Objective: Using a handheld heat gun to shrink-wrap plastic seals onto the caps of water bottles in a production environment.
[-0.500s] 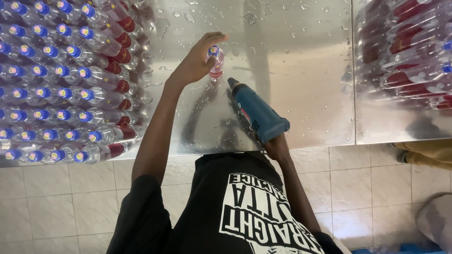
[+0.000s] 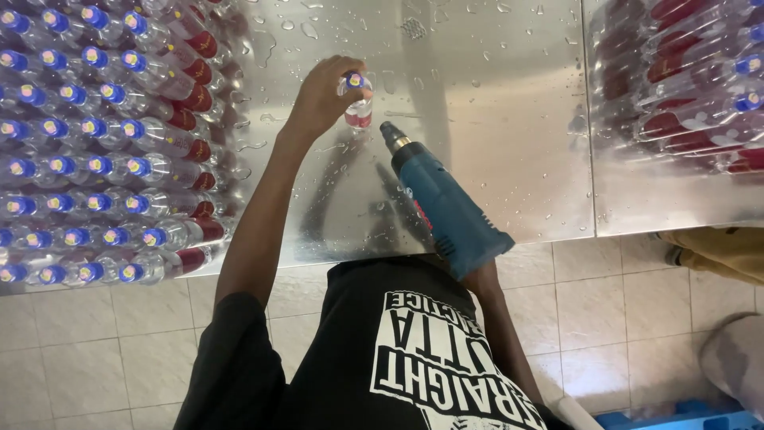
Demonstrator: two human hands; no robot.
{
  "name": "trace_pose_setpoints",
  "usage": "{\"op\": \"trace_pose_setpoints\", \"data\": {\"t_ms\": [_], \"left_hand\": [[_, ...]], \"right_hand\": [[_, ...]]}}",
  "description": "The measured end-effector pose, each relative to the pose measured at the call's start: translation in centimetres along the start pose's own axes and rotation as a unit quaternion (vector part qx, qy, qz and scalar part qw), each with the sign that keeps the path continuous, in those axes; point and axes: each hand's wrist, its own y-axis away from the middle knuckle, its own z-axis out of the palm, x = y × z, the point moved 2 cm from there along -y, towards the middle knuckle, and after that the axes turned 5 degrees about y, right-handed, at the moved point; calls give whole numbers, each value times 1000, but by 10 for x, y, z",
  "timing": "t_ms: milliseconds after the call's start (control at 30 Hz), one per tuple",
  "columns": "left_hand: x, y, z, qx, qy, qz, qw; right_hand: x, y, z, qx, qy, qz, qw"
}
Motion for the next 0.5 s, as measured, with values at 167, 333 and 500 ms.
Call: {"op": "trace_pose_setpoints", "data": {"t_ms": [167,333,500], "left_hand": [[11,6,-2,-28,14,33,999],[10,10,-9,-94,89,-38,991],[-1,4,-5,-35,44,25,998]], "right_hand": [[-18,-6,13,4,3,-20,1000],[-24,-6,18,8,8,-46,999],[-7,10,10,10,13,-64,998]]}}
